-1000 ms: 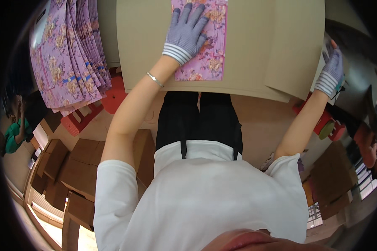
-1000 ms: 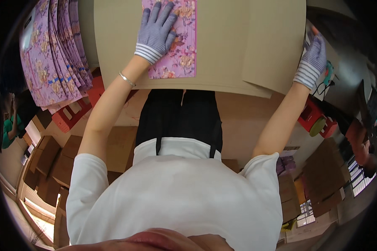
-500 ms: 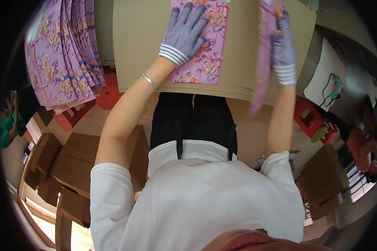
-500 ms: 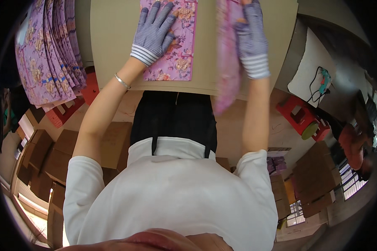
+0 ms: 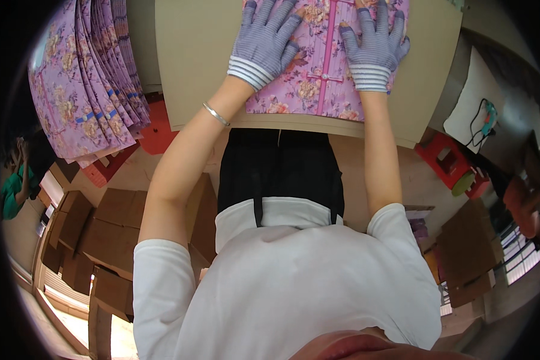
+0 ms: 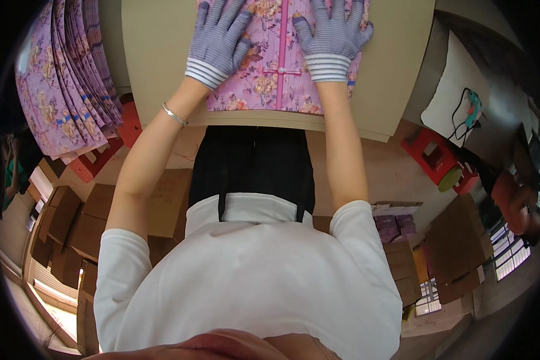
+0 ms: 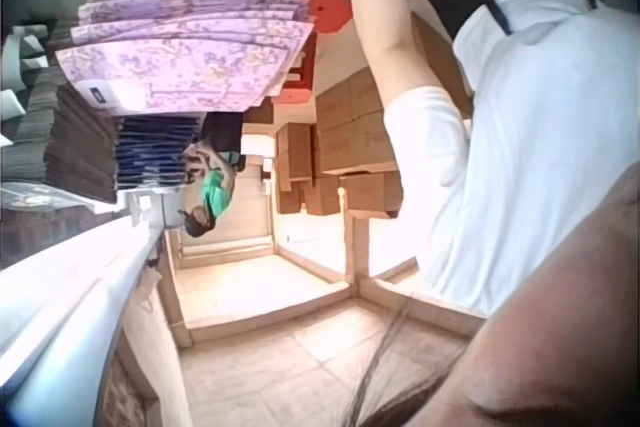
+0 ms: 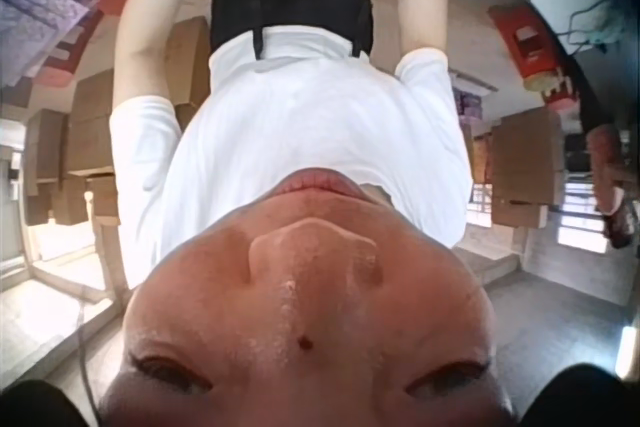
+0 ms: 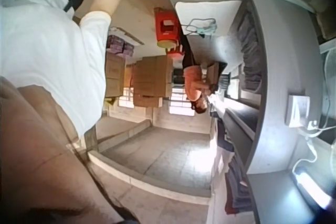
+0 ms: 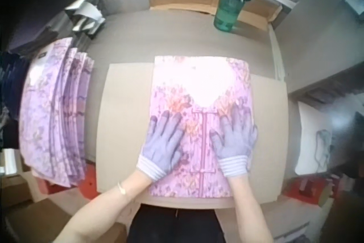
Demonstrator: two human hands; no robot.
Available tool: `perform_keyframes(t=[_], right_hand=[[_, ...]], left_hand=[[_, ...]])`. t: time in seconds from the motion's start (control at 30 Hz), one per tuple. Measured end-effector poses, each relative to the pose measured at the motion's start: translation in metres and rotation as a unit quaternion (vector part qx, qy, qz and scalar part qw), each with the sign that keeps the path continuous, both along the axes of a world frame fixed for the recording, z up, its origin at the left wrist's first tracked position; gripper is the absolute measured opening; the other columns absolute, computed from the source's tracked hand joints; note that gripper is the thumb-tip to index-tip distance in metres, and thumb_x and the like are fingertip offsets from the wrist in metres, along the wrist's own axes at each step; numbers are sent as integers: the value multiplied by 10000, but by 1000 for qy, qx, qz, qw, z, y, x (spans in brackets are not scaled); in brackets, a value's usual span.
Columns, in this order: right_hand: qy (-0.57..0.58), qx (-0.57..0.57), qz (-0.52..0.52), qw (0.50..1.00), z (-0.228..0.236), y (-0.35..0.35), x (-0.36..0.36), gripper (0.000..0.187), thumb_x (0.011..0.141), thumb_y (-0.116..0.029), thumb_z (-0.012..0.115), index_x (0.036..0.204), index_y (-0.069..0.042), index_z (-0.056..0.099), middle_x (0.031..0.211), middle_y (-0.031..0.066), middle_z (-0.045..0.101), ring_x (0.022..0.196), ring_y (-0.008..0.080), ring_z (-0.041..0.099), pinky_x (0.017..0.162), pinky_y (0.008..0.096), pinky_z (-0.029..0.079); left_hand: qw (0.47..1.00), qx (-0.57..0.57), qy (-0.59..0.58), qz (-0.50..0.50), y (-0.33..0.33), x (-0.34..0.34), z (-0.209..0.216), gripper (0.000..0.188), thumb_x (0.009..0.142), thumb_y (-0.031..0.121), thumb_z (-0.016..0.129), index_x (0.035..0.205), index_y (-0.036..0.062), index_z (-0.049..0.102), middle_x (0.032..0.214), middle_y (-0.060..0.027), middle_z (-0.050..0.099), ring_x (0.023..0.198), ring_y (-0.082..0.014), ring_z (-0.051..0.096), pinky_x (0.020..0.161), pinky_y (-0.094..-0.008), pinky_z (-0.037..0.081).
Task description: The person folds pink floral shirts on a table, smoothing them out and stacking them one by one. The person wears gloves and handles the shirts carefully, ensuring they are neatly folded before placing them in a pile.
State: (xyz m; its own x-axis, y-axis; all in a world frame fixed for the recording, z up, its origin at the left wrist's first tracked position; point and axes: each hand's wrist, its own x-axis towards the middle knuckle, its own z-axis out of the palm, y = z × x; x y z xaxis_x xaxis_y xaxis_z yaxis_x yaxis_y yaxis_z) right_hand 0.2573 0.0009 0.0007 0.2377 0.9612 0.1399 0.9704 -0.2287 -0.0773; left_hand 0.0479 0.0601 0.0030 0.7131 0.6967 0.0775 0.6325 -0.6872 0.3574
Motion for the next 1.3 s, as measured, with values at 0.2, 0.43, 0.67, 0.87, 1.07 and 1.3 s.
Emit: perform_keyframes(t=[0.2,0.43,0.67,0.87,1.07,1.3], right_hand=[[-11,5,18,1000,0,2,-1,523,825,-437,606,1250,-132,617,1502,120,409,1423,385,271,1070,649,265],[-18,6,22,1000,-7,0,1,526,823,-445,608,1251,-140,627,1513,106,405,1428,371,262,1075,650,255],[-14,2,33,999,-8,3,4,511,872,-425,615,1321,-181,595,1473,45,476,1381,324,356,1073,631,245],[11,31,43,999,-14,8,8,477,780,-447,677,1213,-246,664,1458,21,491,1382,312,344,985,726,219],[10,63,36,997,-19,43,17,472,812,-456,654,1249,-281,634,1423,10,518,1360,302,379,984,723,218],[-1,92,46,995,-24,60,22,478,821,-458,661,1273,-310,617,1401,1,534,1329,295,414,966,716,235]], left_hand=[[1000,4,-5,-1,3,-1,-1,618,804,268,579,1343,-19,490,1522,-215,336,1430,-449,248,1173,-580,171],[1000,13,-14,-2,1,-3,-5,621,805,278,583,1347,-12,492,1521,-207,348,1431,-445,252,1173,-581,173],[996,26,32,-82,2,-1,-2,629,812,226,606,1416,129,462,1530,-123,369,1411,-384,324,1130,-613,226],[992,9,49,-114,8,3,-1,594,807,274,638,1387,224,524,1521,-4,410,1401,-333,355,1104,-664,236],[993,-16,20,-113,8,3,0,581,802,269,640,1370,198,541,1503,-8,438,1403,-355,352,1109,-675,218],[993,-26,27,-108,8,2,1,596,786,269,639,1367,177,545,1504,-12,435,1403,-352,351,1117,-678,198]])
